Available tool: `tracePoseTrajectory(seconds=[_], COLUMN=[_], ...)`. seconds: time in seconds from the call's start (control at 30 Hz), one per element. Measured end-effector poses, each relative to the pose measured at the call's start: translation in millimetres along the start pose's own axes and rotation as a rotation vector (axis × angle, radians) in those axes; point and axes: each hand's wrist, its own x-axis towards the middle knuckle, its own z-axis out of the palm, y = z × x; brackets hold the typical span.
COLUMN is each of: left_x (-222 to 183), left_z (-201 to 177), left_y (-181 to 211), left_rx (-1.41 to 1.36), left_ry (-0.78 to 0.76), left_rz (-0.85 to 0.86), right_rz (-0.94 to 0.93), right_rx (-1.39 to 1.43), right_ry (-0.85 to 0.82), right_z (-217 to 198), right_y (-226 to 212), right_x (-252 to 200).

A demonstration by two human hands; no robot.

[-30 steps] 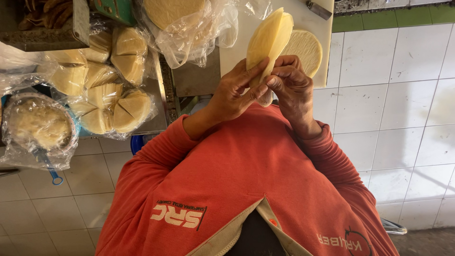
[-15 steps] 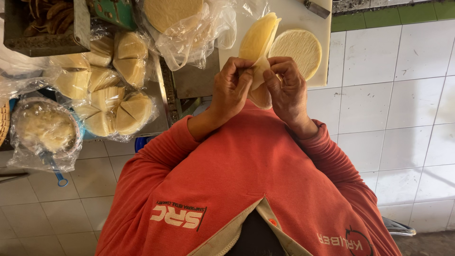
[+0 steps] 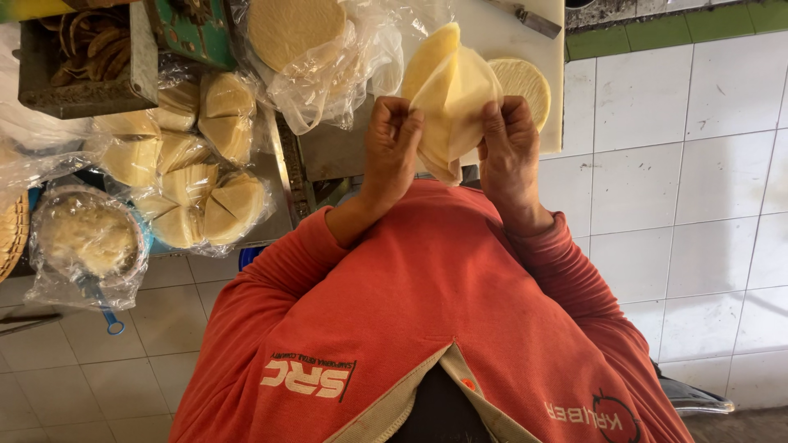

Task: The person removes round dough sheets from a plastic bag, folds them into semicircles by hand, and overlaps them on a cutting board.

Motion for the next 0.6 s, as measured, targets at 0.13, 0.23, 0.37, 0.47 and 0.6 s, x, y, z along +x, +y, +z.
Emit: tracePoseTrajectory(seconds=[0.13,0.23,0.37,0.47,0.6], left_x=[-1.7,-2.2,5.0,15.1,21.2], left_z=[2.5,10.8,17.8,20.6,25.4], left_y=[-2.1,6.5,20.2,21.9,11.8], left_rx=[0.031,-0.001,0.005,0.037,0.025], left_ry=[-0.035,-0.059,-0.022,0.015,-0.015], left_rz=[-0.037,-0.125,-0.132,-0.169,-0.154], right_rz=[-0.033,-0.054,-0.093,-0.151,-0.213], right_rx=[-0.335,-0.463,-0.536,-0.602,-0.623], right_ry=[-0.07,-0.08,-0.021,-0.054,-0.08], right_z=[1.9,11.6,22.3,23.9,18.7], right_y=[1.3,1.9,3.2,5.0,11.9], right_x=[5.0,8.3,8.0,7.1,9.5])
